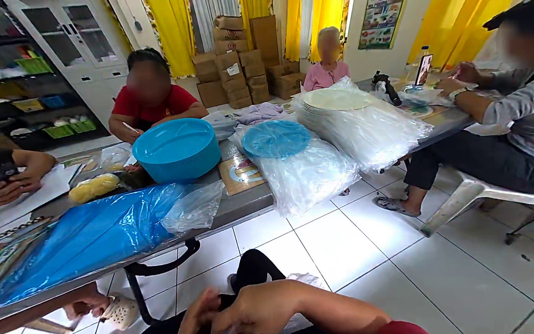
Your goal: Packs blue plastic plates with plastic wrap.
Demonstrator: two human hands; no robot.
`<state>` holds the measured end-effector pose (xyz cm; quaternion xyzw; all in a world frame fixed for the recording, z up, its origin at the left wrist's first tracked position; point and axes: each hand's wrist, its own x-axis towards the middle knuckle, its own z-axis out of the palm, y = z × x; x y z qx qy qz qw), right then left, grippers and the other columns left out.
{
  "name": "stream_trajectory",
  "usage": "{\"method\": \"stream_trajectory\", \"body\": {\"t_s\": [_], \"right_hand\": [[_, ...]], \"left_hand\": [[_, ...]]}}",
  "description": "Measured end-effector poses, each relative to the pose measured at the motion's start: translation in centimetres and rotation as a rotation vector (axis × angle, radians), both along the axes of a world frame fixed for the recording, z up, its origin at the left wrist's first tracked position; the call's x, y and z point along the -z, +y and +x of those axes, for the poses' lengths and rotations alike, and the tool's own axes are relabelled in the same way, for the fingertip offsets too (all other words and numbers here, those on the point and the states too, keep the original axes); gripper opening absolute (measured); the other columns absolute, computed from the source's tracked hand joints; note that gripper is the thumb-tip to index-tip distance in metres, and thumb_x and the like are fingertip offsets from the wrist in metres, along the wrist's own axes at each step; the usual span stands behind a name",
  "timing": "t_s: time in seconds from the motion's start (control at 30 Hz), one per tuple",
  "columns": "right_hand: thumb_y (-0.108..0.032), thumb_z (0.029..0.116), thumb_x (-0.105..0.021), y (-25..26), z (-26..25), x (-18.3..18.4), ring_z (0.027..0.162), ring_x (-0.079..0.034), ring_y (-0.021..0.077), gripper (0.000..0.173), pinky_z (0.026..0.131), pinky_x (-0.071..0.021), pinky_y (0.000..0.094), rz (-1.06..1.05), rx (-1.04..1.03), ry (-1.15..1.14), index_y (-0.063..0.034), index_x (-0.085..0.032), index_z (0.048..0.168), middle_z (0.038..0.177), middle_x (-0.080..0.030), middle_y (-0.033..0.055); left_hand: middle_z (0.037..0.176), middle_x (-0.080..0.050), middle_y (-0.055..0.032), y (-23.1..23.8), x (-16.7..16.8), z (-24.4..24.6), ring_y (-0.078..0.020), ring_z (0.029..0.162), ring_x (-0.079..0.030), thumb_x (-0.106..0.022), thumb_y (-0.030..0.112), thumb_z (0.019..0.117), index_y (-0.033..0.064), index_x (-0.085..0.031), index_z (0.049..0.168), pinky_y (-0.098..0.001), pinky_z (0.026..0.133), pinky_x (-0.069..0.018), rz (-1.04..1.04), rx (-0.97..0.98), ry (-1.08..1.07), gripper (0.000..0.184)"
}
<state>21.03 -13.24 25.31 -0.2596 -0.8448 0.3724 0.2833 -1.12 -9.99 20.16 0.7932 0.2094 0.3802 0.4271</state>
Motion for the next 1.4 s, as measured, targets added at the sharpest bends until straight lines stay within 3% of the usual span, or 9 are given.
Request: {"method": "stream_trajectory", "body": {"t_s": [0.1, 0.3, 0.4, 0.57, 0.87, 1.0, 1.2, 1.3, 1.4], "right_hand": [[0.013, 0.0923, -0.057, 0.4, -0.7, 0.1, 0.103, -0.07, 0.0338, 0.023, 0.091, -0.0543, 0.0477, 0.011, -0.051, 0.03, 0.0098, -0.07, 0.111, 0.11, -0.071, 0.0247], [0.008, 0.0983, -0.052, 0.7, 0.2, -0.7, 0.094, -0.071, 0.0306, 0.025, 0.084, -0.0546, 0.0461, -0.017, -0.07, 0.012, 0.0089, -0.069, 0.117, 0.104, -0.072, 0.0236], [0.003, 0.0982, -0.056, 1.0, 0.6, -0.4, 0.085, -0.073, 0.0316, 0.025, 0.079, -0.0557, 0.0501, 0.055, 0.028, -0.001, 0.0061, -0.069, 0.118, 0.096, -0.074, 0.0218], [0.005, 0.0892, -0.062, 2.1, 0.3, 0.7, 0.069, -0.069, 0.0332, 0.029, 0.065, -0.0538, 0.052, 0.142, 0.245, 0.011, 0.0038, -0.07, 0.117, 0.08, -0.071, 0.0203], [-0.016, 0.0817, -0.082, 5.4, 3.8, 0.0, 0.081, -0.069, 0.0377, 0.022, 0.073, -0.0506, 0.0644, -0.031, 0.363, -0.319, 0.0019, -0.073, 0.092, 0.082, -0.07, 0.0194], [-0.007, 0.092, -0.065, 7.4, 7.3, 1.2, 0.075, -0.066, 0.0029, 0.009, 0.073, -0.0572, 0.0245, -0.307, 0.457, 0.311, -0.0017, -0.072, 0.093, 0.081, -0.072, -0.0009], [-0.093, 0.0824, -0.028, 8.5, 8.0, 4.2, 0.082, -0.076, 0.0255, 0.098, 0.066, -0.0637, 0.0402, -0.911, 0.386, 0.823, -0.0088, -0.068, 0.109, 0.097, -0.078, 0.0111], [-0.084, 0.0853, -0.047, 7.7, 8.0, 5.2, 0.088, -0.077, 0.0207, 0.08, 0.074, -0.0636, 0.0354, -0.815, 0.335, 0.719, -0.0102, -0.072, 0.106, 0.1, -0.078, 0.0081], [-0.031, 0.0806, -0.082, 7.0, 7.9, 4.8, 0.087, -0.074, 0.0095, 0.03, 0.08, -0.0621, 0.028, -0.68, 0.324, 0.578, -0.0111, -0.077, 0.103, 0.097, -0.079, 0.0012]], "left_hand": [[0.138, -0.064, 0.0145, -0.4, -0.8, 0.6, -0.0016, 0.126, -0.059, -0.084, 0.046, 0.0794, 0.0243, -0.058, 0.143, -0.0269, 0.108, -0.0505, -0.119, 0.136, -0.103, 0.072], [0.097, -0.072, 0.0133, -0.7, -0.9, 1.2, 0.0073, 0.093, -0.064, -0.08, 0.026, 0.0877, 0.0123, -0.075, 0.107, -0.0147, 0.087, -0.0536, -0.078, 0.043, -0.057, 0.024], [0.089, -0.075, 0.0043, -0.8, -0.9, 1.3, 0.0068, 0.085, -0.068, -0.075, 0.01, 0.0874, -0.0061, -0.072, 0.096, -0.0149, 0.082, -0.0562, -0.033, -0.062, 0.015, 0.019], [0.117, -0.069, 0.0144, 2.7, 0.9, -0.1, 0.0002, 0.117, -0.061, -0.066, 0.031, 0.0985, 0.0232, -0.071, 0.093, -0.0226, 0.101, -0.0522, 0.062, -0.138, -0.111, 0.011], [0.083, -0.07, 0.0168, 5.9, -1.4, -3.4, 0.0054, 0.08, -0.067, -0.024, 0.013, 0.1088, 0.0203, -0.061, 0.099, -0.0162, 0.077, -0.057, -0.356, -0.573, -0.613, 0.038], [0.059, -0.055, 0.0181, 6.9, -1.4, -3.9, 0.0067, 0.048, -0.049, -0.028, 0.018, 0.1099, 0.0242, -0.057, 0.08, -0.0114, 0.047, -0.0437, -0.375, -0.671, -0.491, 0.042], [0.059, -0.053, 0.012, 7.5, -0.4, -4.3, 0.0031, 0.048, -0.048, -0.033, 0.017, 0.1104, 0.0175, -0.057, 0.081, -0.0135, 0.048, -0.0453, -0.48, -0.759, -0.565, 0.038], [0.059, -0.054, 0.0113, 7.2, -0.3, -5.3, 0.0031, 0.048, -0.048, -0.034, 0.017, 0.1106, 0.0162, -0.059, 0.081, -0.0132, 0.048, -0.0447, -0.495, -0.767, -0.576, 0.038], [0.058, -0.054, 0.0117, 6.7, -0.4, -6.1, 0.0036, 0.047, -0.048, -0.036, 0.018, 0.1106, 0.0164, -0.06, 0.081, -0.0126, 0.048, -0.0444, -0.483, -0.78, -0.557, 0.038]]}}
